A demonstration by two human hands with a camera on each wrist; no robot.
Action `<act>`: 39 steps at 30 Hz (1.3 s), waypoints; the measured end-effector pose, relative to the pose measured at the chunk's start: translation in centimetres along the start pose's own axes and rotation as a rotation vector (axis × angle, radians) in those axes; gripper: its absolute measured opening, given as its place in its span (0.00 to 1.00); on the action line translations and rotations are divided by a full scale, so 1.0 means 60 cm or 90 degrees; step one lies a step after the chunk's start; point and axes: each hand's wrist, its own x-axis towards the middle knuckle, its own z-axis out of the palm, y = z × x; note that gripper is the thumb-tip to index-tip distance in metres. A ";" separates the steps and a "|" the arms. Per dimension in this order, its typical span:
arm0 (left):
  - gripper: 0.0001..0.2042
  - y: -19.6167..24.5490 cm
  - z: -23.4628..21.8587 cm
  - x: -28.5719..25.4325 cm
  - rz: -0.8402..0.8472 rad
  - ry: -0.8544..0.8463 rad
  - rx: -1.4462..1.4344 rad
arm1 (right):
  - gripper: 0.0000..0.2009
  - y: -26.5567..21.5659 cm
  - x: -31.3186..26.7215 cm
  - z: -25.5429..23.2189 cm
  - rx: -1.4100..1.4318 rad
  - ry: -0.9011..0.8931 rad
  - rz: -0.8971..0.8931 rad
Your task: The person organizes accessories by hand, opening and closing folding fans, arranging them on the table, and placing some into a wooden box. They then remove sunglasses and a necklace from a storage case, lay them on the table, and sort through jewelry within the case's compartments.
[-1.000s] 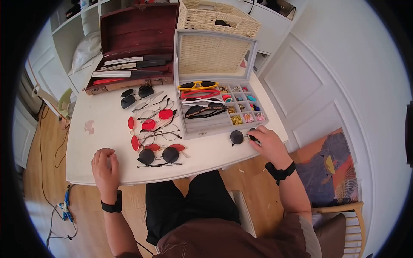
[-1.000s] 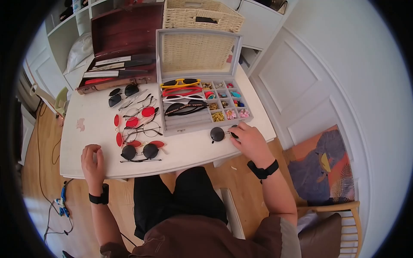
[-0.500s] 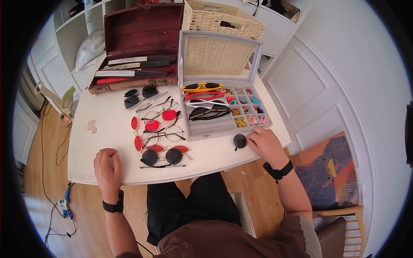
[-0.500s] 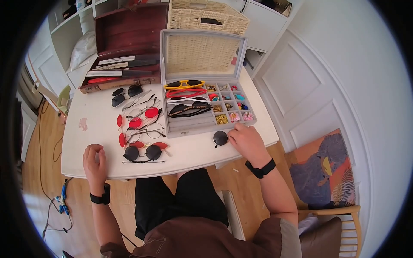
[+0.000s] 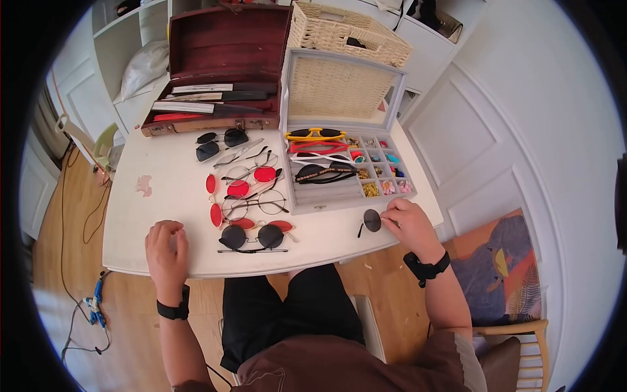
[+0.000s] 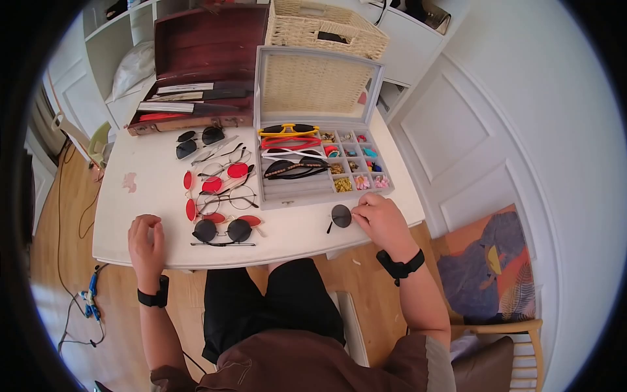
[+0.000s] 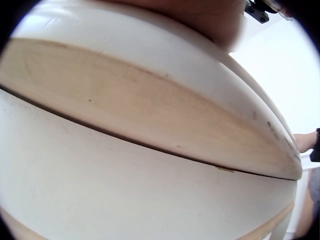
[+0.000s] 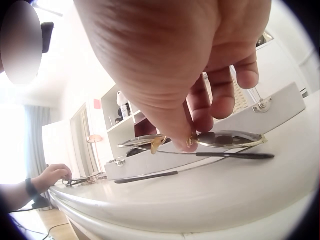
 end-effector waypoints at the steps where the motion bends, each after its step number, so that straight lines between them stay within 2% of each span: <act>1: 0.03 -0.001 0.000 -0.001 -0.004 -0.004 -0.002 | 0.05 -0.002 0.001 0.000 0.009 0.017 -0.010; 8: 0.03 0.001 0.001 0.000 0.003 0.003 -0.006 | 0.04 -0.049 0.034 -0.035 0.084 0.089 -0.036; 12: 0.03 0.003 0.000 0.001 0.003 -0.002 -0.001 | 0.05 -0.065 0.057 -0.044 0.065 0.122 -0.049; 15: 0.03 0.003 -0.001 0.002 0.005 -0.003 -0.005 | 0.04 -0.072 0.071 -0.046 0.087 0.077 -0.052; 17: 0.03 0.003 0.000 0.001 0.007 -0.002 -0.006 | 0.03 -0.063 0.072 -0.027 0.034 0.010 -0.093; 20: 0.03 0.003 0.001 0.001 0.008 0.001 -0.006 | 0.03 -0.066 0.072 -0.002 0.018 -0.013 -0.098; 39: 0.03 0.001 0.000 0.000 0.008 0.001 -0.005 | 0.02 -0.090 0.047 0.035 -0.113 -0.013 -0.145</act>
